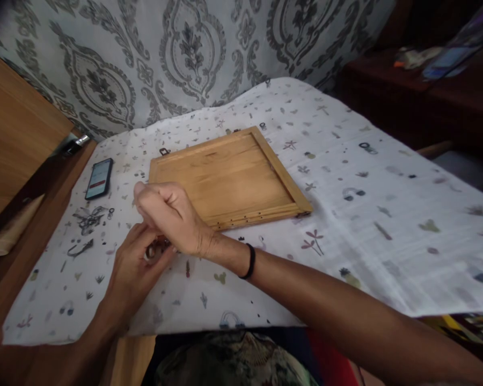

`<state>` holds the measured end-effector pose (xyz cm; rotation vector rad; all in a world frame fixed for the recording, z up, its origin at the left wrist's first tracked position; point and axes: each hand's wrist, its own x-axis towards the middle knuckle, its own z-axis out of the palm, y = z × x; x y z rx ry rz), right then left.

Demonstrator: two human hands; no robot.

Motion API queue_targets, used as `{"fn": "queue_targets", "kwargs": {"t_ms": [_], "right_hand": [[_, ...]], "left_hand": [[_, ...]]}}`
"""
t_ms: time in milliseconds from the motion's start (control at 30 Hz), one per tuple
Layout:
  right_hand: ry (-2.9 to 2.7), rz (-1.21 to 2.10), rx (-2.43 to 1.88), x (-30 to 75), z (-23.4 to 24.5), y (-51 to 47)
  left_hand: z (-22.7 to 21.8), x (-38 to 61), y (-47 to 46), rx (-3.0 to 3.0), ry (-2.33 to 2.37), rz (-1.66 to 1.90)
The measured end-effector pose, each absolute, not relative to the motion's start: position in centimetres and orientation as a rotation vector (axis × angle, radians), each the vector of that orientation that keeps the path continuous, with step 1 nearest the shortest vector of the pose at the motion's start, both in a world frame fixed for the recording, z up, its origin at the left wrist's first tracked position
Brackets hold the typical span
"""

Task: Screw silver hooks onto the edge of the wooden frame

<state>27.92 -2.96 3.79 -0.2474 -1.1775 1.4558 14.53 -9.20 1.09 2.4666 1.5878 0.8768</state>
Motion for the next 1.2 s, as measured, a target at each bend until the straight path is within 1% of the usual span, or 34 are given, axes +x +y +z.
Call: {"fn": "queue_targets", "kwargs": {"t_ms": [133, 300, 533, 867, 1200], "right_hand": [[-1.158, 1.478, -0.259, 27.9, 3.7, -3.0], [-1.165, 1.453, -0.26, 28.0, 3.6, -3.0], [-1.184, 1.458, -0.272, 28.0, 3.6, -3.0], [-1.177, 1.458, -0.201, 27.9, 3.0, -2.9], [-1.124, 1.475, -0.207, 27.9, 3.5, -3.0]], "left_hand": [[0.7, 14.2, -10.0, 2.609, 1.599, 0.905], [0.2, 14.6, -10.8, 3.004, 1.635, 0.753], [0.3, 15.5, -10.7, 3.143, 1.706, 0.695], [0.6, 16.5, -10.1, 3.144, 1.763, 0.621], [0.3, 14.3, -10.6, 2.823, 1.735, 0.727]]}}
